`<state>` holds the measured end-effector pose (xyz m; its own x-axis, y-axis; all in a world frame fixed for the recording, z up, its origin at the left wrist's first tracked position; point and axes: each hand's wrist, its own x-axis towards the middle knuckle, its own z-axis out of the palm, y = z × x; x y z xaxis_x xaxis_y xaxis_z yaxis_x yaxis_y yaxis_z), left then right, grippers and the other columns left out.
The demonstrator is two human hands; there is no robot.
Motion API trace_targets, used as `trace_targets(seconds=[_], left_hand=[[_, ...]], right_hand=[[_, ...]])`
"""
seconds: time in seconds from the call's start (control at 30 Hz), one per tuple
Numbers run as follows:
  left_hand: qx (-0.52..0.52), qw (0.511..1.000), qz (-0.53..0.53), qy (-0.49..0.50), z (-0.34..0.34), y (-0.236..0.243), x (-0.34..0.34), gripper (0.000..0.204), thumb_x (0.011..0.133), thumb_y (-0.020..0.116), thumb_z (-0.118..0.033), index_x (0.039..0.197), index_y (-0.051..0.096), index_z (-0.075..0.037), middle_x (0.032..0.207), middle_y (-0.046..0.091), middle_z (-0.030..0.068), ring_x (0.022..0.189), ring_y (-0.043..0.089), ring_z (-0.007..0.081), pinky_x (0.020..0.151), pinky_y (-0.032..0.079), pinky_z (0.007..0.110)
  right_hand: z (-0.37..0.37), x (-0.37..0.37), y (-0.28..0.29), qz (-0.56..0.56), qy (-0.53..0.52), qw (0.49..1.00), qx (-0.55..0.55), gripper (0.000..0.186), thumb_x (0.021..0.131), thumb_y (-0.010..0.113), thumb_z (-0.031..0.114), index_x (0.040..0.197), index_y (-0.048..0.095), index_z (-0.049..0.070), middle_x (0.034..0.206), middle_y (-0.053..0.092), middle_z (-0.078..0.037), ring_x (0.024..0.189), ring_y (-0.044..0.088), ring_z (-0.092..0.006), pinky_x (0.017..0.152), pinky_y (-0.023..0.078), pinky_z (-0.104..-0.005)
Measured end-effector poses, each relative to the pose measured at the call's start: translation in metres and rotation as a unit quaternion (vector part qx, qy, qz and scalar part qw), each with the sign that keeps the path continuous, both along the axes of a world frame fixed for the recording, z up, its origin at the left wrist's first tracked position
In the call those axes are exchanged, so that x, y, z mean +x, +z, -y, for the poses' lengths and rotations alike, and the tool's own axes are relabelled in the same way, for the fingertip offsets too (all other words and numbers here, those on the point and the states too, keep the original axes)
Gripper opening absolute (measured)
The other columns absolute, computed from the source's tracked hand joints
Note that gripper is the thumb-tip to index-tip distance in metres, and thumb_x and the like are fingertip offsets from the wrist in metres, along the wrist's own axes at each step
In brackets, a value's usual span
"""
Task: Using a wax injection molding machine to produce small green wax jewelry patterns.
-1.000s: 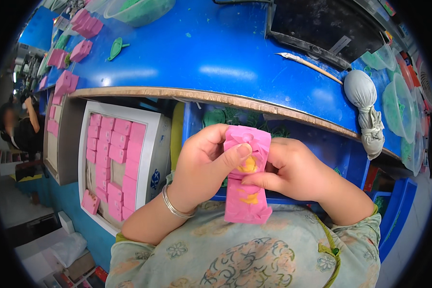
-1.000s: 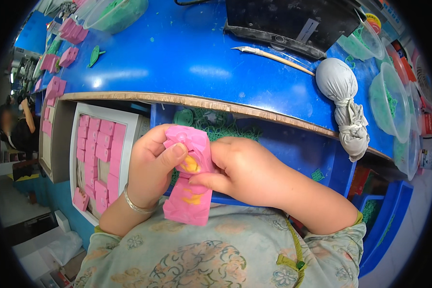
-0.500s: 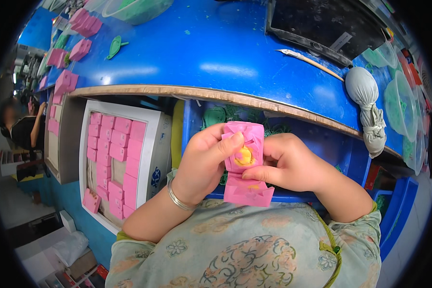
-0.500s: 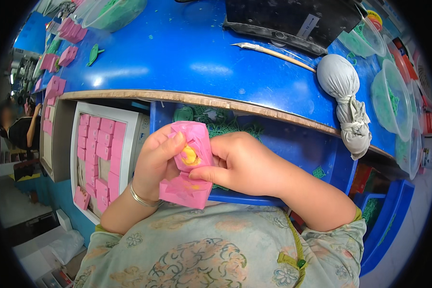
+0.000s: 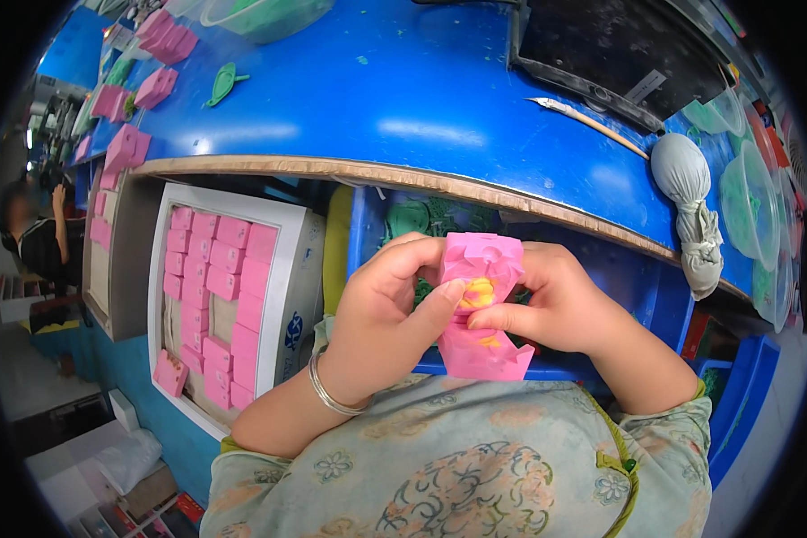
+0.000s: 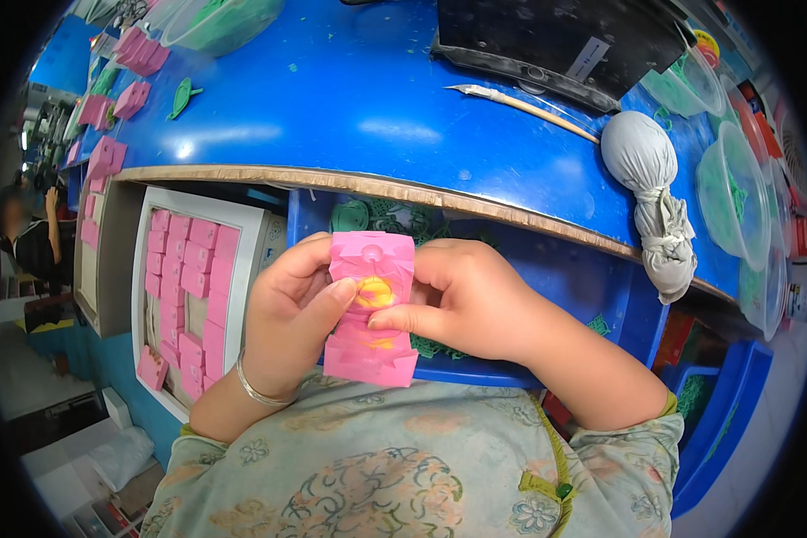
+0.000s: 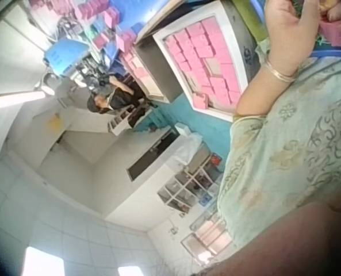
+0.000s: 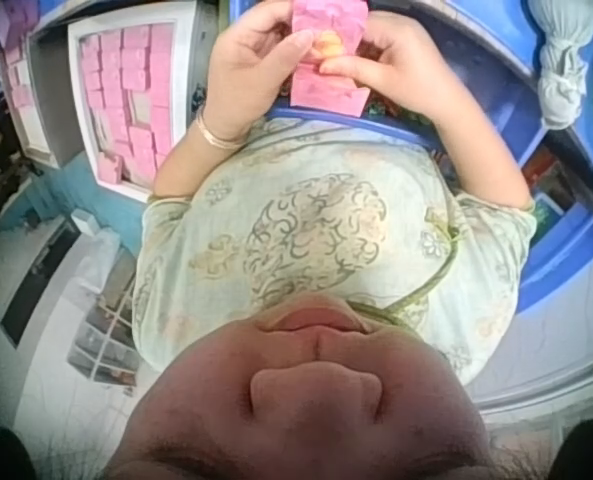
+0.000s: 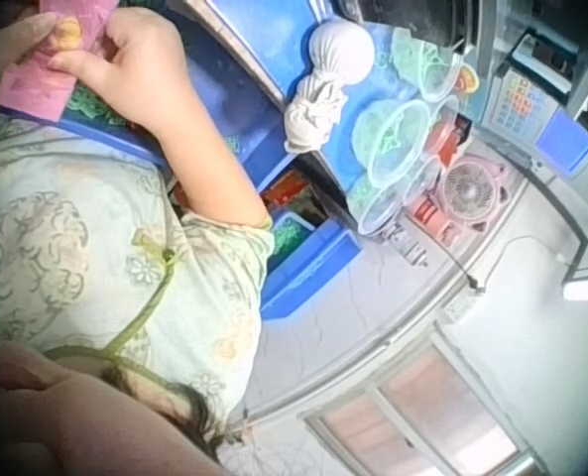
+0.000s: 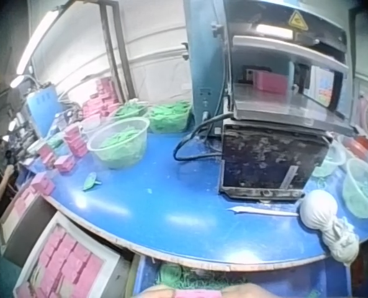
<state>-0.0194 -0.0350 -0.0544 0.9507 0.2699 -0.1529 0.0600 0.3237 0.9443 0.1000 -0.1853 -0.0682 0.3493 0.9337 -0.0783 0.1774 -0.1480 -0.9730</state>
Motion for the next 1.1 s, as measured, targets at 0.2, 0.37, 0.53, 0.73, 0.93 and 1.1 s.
trace_targets(seconds=[0.2,0.37,0.53,0.73,0.93,1.1], left_hand=[[0.121,0.991,0.048,0.022,-0.004,-0.008,-0.002,0.029,0.080,0.059,0.002,0.108,0.054,0.004,0.096,0.048,0.0067,0.088,0.047,0.0136,0.080,0.040,0.027],[0.018,0.992,0.093,-0.089,-0.003,0.001,0.004,0.039,0.082,0.059,-0.006,0.118,0.050,0.004,0.134,0.036,0.0155,0.120,0.042,0.0230,0.098,0.038,0.036],[-0.098,0.990,0.049,-0.087,0.001,0.003,0.006,0.041,0.084,0.057,-0.009,0.122,0.048,0.004,0.134,0.039,0.0180,0.120,0.043,0.0238,0.100,0.037,0.038],[-0.118,0.992,0.040,-0.026,-0.003,-0.001,0.011,0.058,0.089,0.052,-0.026,0.135,0.028,0.002,0.131,0.043,0.0175,0.119,0.045,0.0243,0.101,0.036,0.036],[0.005,0.993,0.091,-0.070,0.005,0.004,0.005,0.064,0.084,0.063,-0.022,0.133,0.030,0.001,0.129,0.045,0.0166,0.117,0.047,0.0230,0.097,0.039,0.035],[0.084,0.989,0.102,-0.062,0.006,0.000,0.004,0.055,0.082,0.064,-0.007,0.129,0.036,0.001,0.126,0.047,0.0163,0.114,0.049,0.0215,0.095,0.041,0.034]], right_hand=[[-0.002,-0.007,0.002,-0.017,-0.100,0.986,0.135,0.024,0.083,0.059,0.007,0.105,0.054,-0.002,0.093,0.057,-0.012,0.078,0.059,-0.0175,0.070,0.049,-0.0273],[0.002,-0.005,0.002,0.068,-0.067,0.979,0.178,0.021,0.081,0.062,0.005,0.100,0.055,-0.001,0.091,0.057,-0.011,0.076,0.058,-0.0170,0.065,0.048,-0.0265],[0.001,-0.008,0.006,0.036,-0.108,0.985,0.131,0.018,0.081,0.061,0.004,0.098,0.055,0.000,0.084,0.057,-0.008,0.073,0.057,-0.0140,0.063,0.047,-0.0258],[0.001,-0.012,0.016,0.062,-0.178,0.967,0.172,0.023,0.080,0.061,0.001,0.102,0.055,-0.001,0.090,0.057,-0.008,0.070,0.055,-0.0117,0.062,0.045,-0.0238],[0.002,-0.018,0.017,-0.016,-0.174,0.967,0.184,0.026,0.078,0.067,0.001,0.098,0.052,-0.002,0.093,0.055,-0.008,0.074,0.055,-0.0074,0.063,0.048,-0.0208],[0.003,-0.020,0.020,-0.105,-0.188,0.966,0.144,0.027,0.078,0.068,0.005,0.097,0.050,-0.001,0.090,0.054,-0.007,0.070,0.052,-0.0066,0.060,0.046,-0.0196]])
